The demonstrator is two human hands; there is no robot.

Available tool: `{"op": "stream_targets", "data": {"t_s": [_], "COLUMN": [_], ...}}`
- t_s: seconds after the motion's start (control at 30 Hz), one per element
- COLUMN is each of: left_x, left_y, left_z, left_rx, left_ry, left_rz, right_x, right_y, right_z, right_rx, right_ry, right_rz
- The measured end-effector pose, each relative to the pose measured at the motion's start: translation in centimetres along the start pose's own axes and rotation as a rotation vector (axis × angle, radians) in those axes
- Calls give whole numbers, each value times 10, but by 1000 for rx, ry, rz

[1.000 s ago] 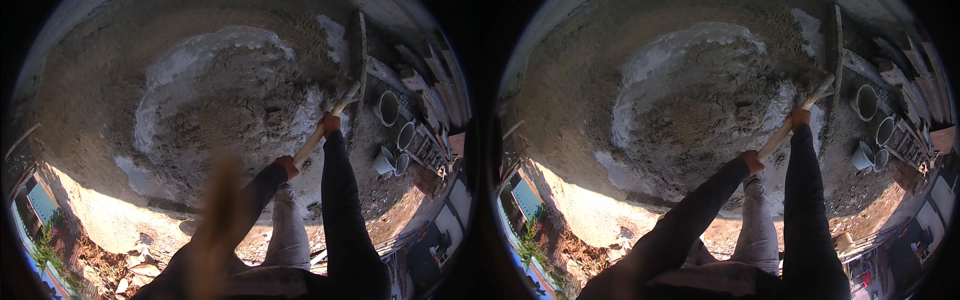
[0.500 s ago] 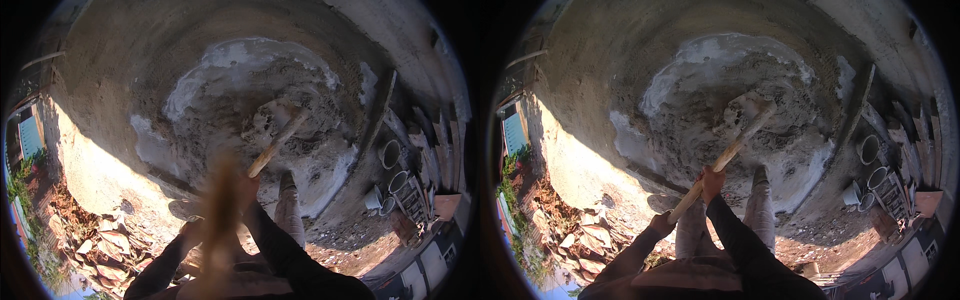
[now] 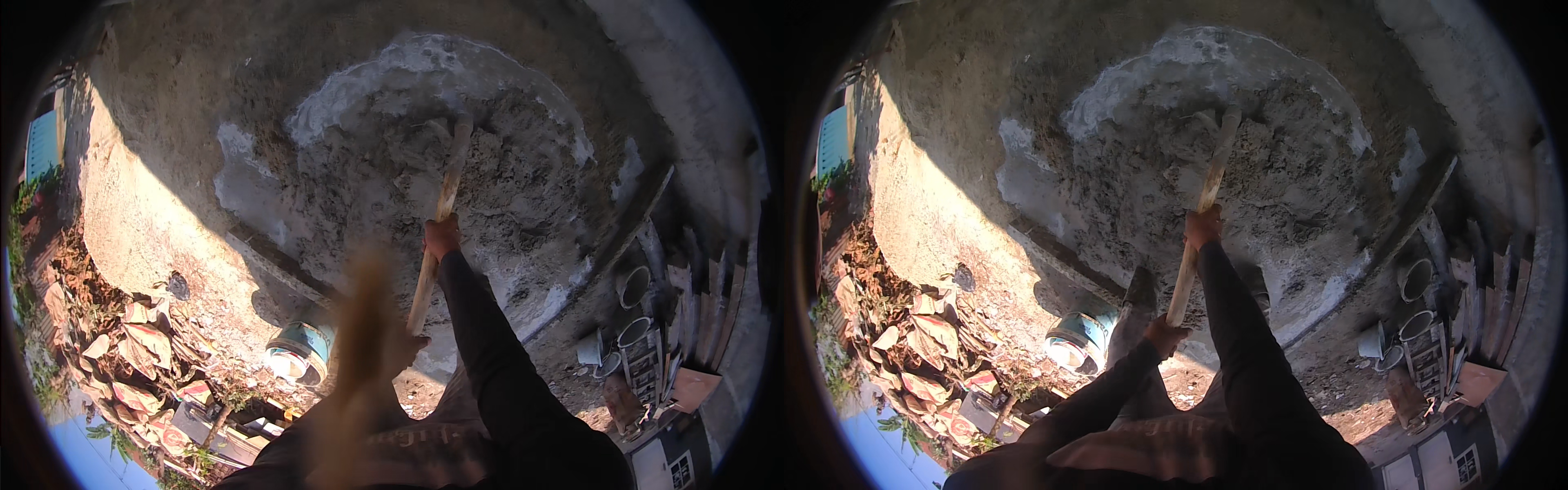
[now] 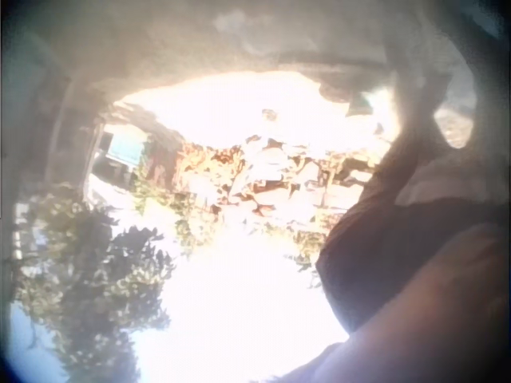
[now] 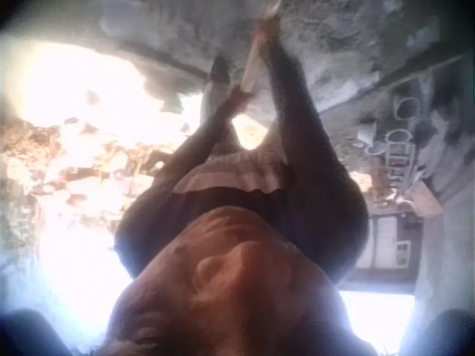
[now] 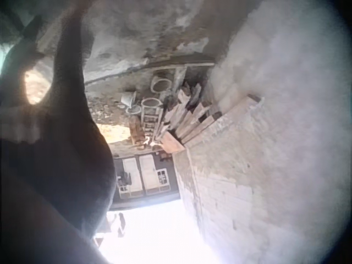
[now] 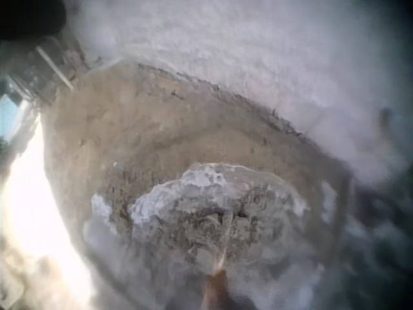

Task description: The person mixes a pile of sand and cement using a hoe, pouring water from a bucket into the mixture and stirring the wet concrete in an outdoor work zone.

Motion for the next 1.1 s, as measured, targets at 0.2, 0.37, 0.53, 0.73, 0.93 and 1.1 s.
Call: {"op": "stream_targets", "data": {"t_s": [0.2, 0.37, 0.53, 0.73, 0.93, 1.1], "left_x": [-113, -105, -39, 46, 191, 237], "left_y": [-37, -42, 5, 44, -91, -101], "left_z": [129, 135, 143, -6, -229, -224], "left_rx": [515, 539, 499, 277, 100, -133], "left_ry": [-5, -20, 99, 349, 557, 482], "left_rz": [-109, -173, -215, -228, -369, -375], "right_x": [-189, -239, -52, -34, 46, 146], "right_y": [-6, 3, 5, -28, 41, 128], "right_z": [-71, -96, -120, 22, 271, 291], "right_rx": [426, 526, 207, 85, 133, -207], "right_ry": [-45, -17, 10, -283, -911, -679], "right_rz": [102, 112, 143, 129, 151, 175]}}
Point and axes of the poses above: each hand's wrist, its own x-axis towards the middle knuckle, its own y-axis out of the palm, z = x × y, the point moved 7 cm from there along x, towards the middle knuckle, and after that the axes turned 3 degrees about z, right-handed, at the moved point
